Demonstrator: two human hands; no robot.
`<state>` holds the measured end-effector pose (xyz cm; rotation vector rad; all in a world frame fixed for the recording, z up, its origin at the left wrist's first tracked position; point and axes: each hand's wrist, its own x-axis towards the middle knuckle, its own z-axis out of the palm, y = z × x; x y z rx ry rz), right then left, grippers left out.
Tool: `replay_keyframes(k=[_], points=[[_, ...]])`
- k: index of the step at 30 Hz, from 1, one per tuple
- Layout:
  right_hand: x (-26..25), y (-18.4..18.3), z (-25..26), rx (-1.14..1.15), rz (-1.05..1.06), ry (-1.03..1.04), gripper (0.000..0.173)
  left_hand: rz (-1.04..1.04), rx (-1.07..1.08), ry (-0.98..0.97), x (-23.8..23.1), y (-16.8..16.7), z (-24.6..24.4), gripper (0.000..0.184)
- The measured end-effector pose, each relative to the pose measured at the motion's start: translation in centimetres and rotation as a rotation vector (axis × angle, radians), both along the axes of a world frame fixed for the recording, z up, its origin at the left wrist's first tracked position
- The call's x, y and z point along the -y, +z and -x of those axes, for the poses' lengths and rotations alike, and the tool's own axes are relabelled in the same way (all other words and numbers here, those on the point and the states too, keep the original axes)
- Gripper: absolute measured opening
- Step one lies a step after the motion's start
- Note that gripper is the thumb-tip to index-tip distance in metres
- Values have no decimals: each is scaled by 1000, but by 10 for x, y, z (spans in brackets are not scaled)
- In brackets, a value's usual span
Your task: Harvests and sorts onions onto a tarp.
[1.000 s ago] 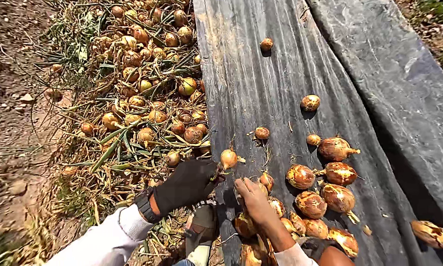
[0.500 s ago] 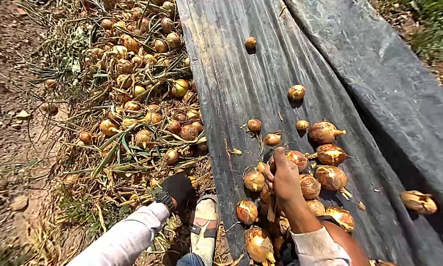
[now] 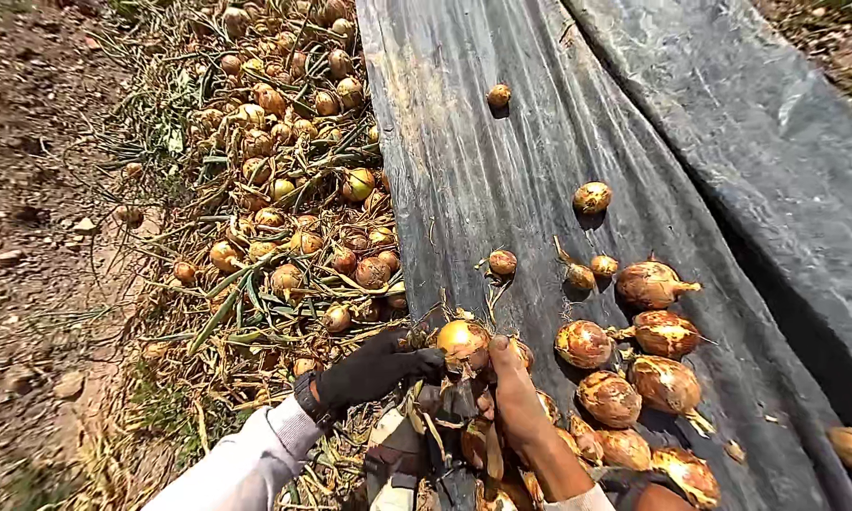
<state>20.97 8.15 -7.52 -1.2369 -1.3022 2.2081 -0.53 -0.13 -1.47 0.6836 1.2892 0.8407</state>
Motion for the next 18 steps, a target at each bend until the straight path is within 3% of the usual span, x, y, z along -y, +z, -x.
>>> replay_keyframes(k=[3,5,8,10,11,14,16,18], points=[[-4,3,-3,-119,-3,3,64,48,118,-15,-2,11,0,12],[0,3,-5,-166,7,74,59,39,10,-42,2,17,2,12],[8,4,1,-135,-127,93,55,-135,-494,-153,2,22,19,24],[9,2,3,-42,-252,77,58,-443,-946,-150,1,16,25,33],[10,-2,5,-2,-267,39,62,-554,-1052,-107,-1,15,27,35],[15,-10,4,41,-147,28,72,-636,-922,-253,4,30,21,41],[26,-1,7,13,-45,-37,78,-639,-870,-460,10,21,7,41],[37,7,15,1,-69,-145,73,-568,-906,-634,12,5,-6,35]])
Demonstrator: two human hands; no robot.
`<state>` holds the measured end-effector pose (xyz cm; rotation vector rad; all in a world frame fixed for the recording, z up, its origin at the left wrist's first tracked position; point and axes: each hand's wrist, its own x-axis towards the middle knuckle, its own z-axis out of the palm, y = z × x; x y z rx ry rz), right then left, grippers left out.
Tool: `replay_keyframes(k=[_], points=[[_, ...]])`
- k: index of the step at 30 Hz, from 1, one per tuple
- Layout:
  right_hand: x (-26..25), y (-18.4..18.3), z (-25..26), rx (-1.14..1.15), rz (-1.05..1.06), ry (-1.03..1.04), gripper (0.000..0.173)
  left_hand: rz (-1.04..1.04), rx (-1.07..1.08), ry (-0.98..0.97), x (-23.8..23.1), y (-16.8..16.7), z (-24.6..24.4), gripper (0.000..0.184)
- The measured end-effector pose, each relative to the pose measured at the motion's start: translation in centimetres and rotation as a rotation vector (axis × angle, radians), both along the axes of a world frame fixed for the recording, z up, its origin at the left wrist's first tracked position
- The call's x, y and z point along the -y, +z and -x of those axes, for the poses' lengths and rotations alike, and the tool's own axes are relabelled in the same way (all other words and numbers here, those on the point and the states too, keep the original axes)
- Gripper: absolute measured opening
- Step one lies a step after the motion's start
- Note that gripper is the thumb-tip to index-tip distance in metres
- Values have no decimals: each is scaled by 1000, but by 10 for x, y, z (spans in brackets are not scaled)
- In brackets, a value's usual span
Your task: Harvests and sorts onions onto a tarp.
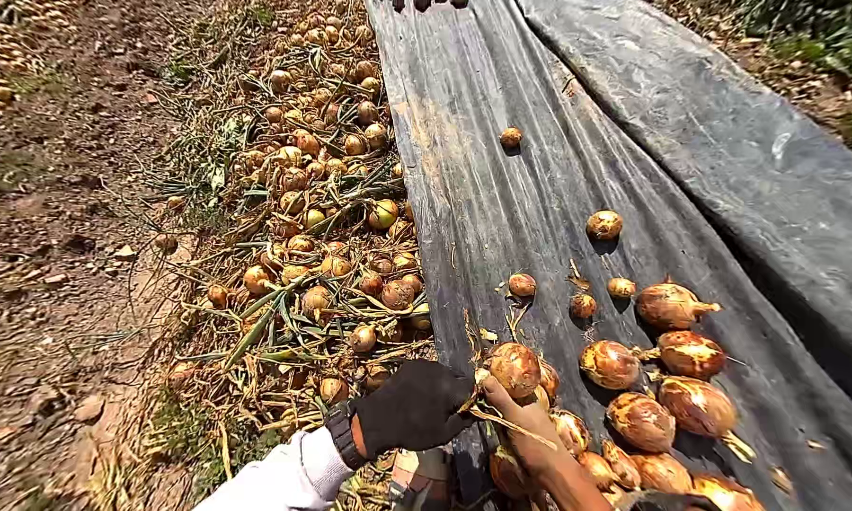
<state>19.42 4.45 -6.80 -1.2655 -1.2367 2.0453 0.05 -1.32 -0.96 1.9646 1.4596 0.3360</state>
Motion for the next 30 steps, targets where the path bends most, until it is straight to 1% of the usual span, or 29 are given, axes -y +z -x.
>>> replay_keyframes(k=[2,3,5,6,7,8,9,10,12,13,14,17,19,20,21,22,24,26,27,28,30], points=[[5,-5,5,35,-112,-12,55,97,-141,18,-8,-8,-4,31],[4,-8,5,68,-141,-2,50,131,-225,73,-16,-8,1,28],[-5,-9,1,96,-155,-55,49,205,-421,291,-37,-15,22,21],[-14,-7,-3,107,-136,-106,52,273,-508,432,-49,-22,38,22],[-26,-8,-8,116,-116,-180,52,334,-582,565,-59,-32,55,26],[-38,-8,-13,138,-93,-223,57,383,-649,674,-68,-45,72,33],[-49,-8,-20,133,-84,-225,66,421,-694,759,-75,-60,85,44],[-56,-8,-26,114,-96,-207,70,460,-709,824,-79,-75,94,57],[-62,-8,-31,71,-109,-191,70,524,-679,912,-87,-96,98,81],[-60,-8,-29,55,-107,-187,69,546,-657,939,-91,-99,96,86],[-57,-10,-27,52,-106,-175,68,567,-628,946,-94,-100,96,87],[-49,-18,-22,100,-141,-93,65,589,-621,857,-89,-99,107,84],[-48,-22,-22,136,-163,-74,65,506,-654,764,-80,-102,112,84],[-48,-22,-22,150,-175,-68,64,433,-642,732,-72,-102,111,85],[-47,-22,-22,159,-180,-64,63,348,-582,720,-62,-99,107,85],[-47,-20,-22,155,-172,-63,62,273,-444,732,-53,-91,99,87],[-45,-19,-20,138,-122,-26,64,196,-5,783,-34,-64,76,91],[-41,-15,-17,108,-59,45,69,233,496,771,-19,-31,49,88],[-39,-12,-15,98,-32,78,74,266,655,732,-16,-14,37,86],[-36,-8,-13,92,-22,99,80,302,744,671,-12,-1,30,85],[-28,1,-10,75,-115,121,95,371,787,543,-6,13,26,86]])
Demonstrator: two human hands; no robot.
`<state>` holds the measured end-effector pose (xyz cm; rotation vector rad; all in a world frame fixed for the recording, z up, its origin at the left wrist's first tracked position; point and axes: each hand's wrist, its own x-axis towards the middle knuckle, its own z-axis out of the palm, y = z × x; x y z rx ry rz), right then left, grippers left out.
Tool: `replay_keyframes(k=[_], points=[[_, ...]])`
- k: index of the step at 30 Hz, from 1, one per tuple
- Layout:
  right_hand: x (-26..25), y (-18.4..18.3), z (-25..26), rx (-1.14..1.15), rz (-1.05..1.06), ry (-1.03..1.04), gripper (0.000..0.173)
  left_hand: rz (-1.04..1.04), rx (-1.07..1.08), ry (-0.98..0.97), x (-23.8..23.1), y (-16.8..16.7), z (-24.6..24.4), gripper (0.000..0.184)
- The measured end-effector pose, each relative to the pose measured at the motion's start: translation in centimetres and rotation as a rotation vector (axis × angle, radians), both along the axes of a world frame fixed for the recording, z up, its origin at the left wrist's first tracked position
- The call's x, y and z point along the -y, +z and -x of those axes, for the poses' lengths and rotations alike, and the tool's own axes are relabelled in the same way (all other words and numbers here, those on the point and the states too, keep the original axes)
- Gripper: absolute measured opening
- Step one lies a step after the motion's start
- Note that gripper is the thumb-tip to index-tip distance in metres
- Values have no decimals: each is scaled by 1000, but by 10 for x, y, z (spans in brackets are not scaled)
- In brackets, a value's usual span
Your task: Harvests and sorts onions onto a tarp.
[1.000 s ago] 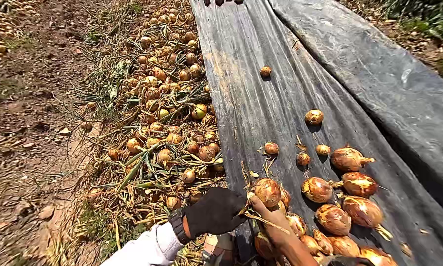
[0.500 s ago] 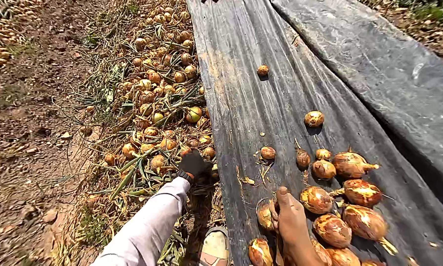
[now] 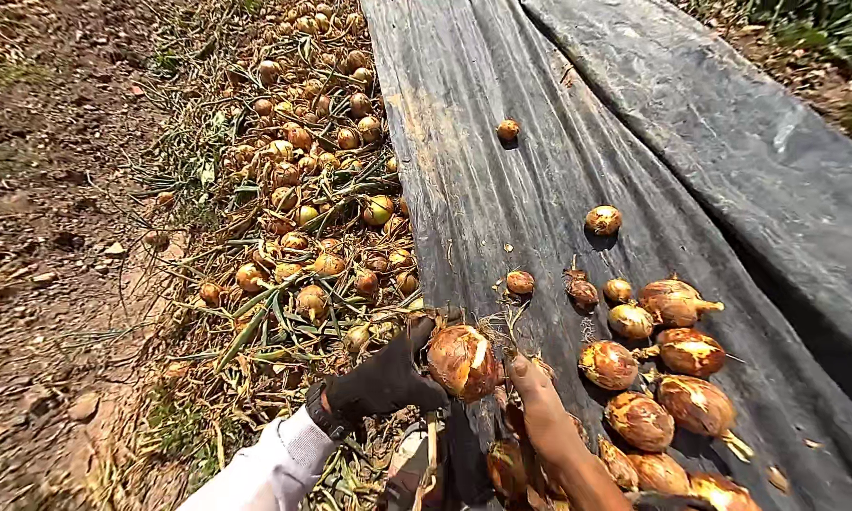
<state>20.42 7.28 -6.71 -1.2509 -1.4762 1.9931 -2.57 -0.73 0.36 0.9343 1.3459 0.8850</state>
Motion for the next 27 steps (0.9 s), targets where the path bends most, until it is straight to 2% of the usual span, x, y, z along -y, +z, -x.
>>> replay_keyframes(k=[2,3,5,7,10,11,13,15,17,19,20,21,23,25,27], points=[[1,7,-4,-51,-116,102,107,31,30,-44,1,5,-2,73],[1,8,-5,-70,-155,136,105,64,60,-53,1,5,-2,64],[1,5,-6,-98,-174,168,87,131,156,-99,0,2,1,47],[-1,2,-6,-106,-90,195,72,191,283,-131,2,-7,5,33],[-7,-4,-6,-114,13,190,70,269,425,-128,7,-27,15,11],[-9,-8,-6,-94,9,168,71,302,384,-149,7,-32,16,15],[-14,-13,-6,3,-61,152,74,324,183,-225,4,-36,14,40],[-16,-18,-6,101,-89,178,74,289,-143,-298,0,-35,7,52],[-15,-21,-5,205,-93,202,73,213,-574,-320,-6,-28,2,62],[-11,-15,-3,256,-97,225,72,190,-968,-284,-14,-19,-1,64],[-9,-8,-1,247,-99,220,72,196,-1040,-217,-17,-16,2,61],[-6,-4,0,228,-99,195,71,172,-1026,-134,-16,-16,10,57],[-1,-10,1,182,-79,127,72,-19,-912,-27,-6,-12,24,51],[2,-21,-6,146,-25,229,80,-213,-781,-137,10,0,20,44],[11,-19,-4,84,14,283,79,-271,-747,-324,21,1,3,50]])
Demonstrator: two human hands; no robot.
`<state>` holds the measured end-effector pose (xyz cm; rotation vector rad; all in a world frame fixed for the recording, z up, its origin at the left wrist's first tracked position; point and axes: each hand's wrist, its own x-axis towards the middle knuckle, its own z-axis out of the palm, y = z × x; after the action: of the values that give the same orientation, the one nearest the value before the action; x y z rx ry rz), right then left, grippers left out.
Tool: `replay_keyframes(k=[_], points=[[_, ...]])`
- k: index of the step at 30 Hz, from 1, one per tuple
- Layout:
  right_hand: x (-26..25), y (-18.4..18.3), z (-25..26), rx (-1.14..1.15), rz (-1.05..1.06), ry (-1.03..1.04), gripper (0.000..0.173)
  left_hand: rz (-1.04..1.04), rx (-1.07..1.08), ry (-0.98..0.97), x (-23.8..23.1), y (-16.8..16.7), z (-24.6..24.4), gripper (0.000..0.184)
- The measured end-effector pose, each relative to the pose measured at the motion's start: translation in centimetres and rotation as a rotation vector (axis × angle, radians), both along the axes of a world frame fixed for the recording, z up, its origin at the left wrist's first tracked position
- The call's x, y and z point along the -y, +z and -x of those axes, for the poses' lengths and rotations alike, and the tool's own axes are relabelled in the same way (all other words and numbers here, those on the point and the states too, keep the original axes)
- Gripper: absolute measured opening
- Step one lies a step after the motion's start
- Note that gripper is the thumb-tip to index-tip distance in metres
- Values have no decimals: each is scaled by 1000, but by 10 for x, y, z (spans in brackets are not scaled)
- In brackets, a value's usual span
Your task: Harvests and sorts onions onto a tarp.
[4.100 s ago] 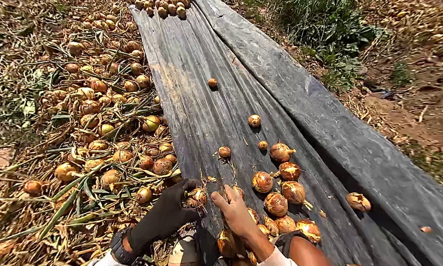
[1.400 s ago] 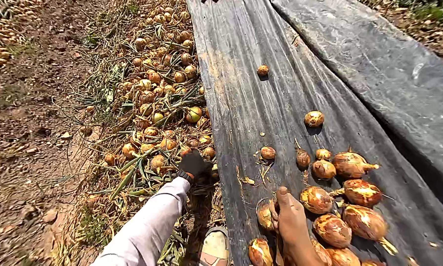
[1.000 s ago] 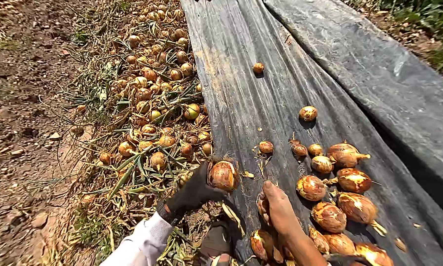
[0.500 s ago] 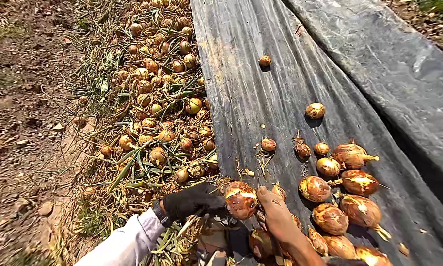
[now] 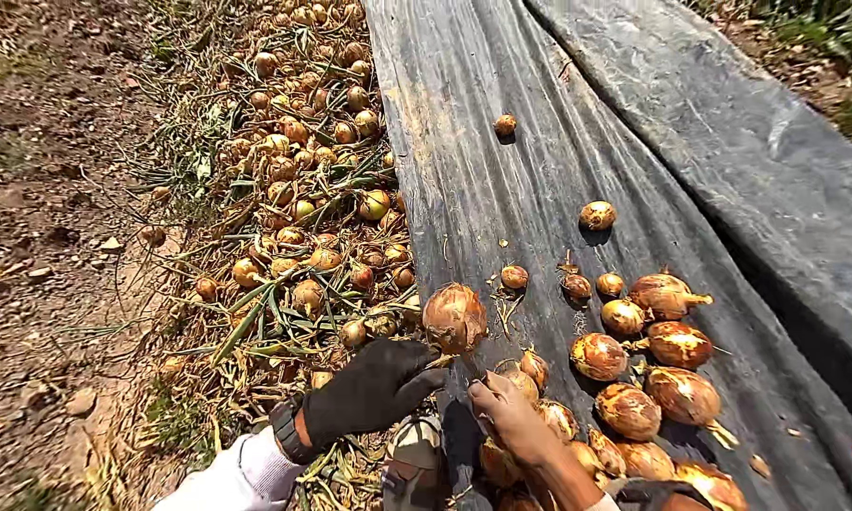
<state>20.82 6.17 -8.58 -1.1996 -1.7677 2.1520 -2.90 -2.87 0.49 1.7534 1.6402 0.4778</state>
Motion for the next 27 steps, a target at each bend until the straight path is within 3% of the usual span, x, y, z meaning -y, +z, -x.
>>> replay_keyframes(k=[2,6,9,13,17,20,23,25,27], points=[[15,6,8,-31,-34,-110,59,72,-70,-145,6,-15,-17,51],[26,7,16,152,-171,-97,67,336,-219,-196,-1,-34,-33,48],[16,12,17,250,-183,-62,60,502,-449,12,-34,-32,-24,42],[-15,15,2,265,-202,-290,69,593,-717,412,-61,-76,31,36],[-39,-1,-13,129,-172,-437,64,654,-793,393,-59,-112,45,40],[-33,-1,-13,124,-112,-382,67,688,-725,263,-63,-98,50,43],[-31,-5,-8,121,-18,-333,70,349,-566,221,-44,-72,54,43],[-27,-3,-4,95,107,-321,73,115,-307,290,-29,-48,46,37],[-20,6,0,25,194,-308,80,38,111,412,-21,-26,27,25]])
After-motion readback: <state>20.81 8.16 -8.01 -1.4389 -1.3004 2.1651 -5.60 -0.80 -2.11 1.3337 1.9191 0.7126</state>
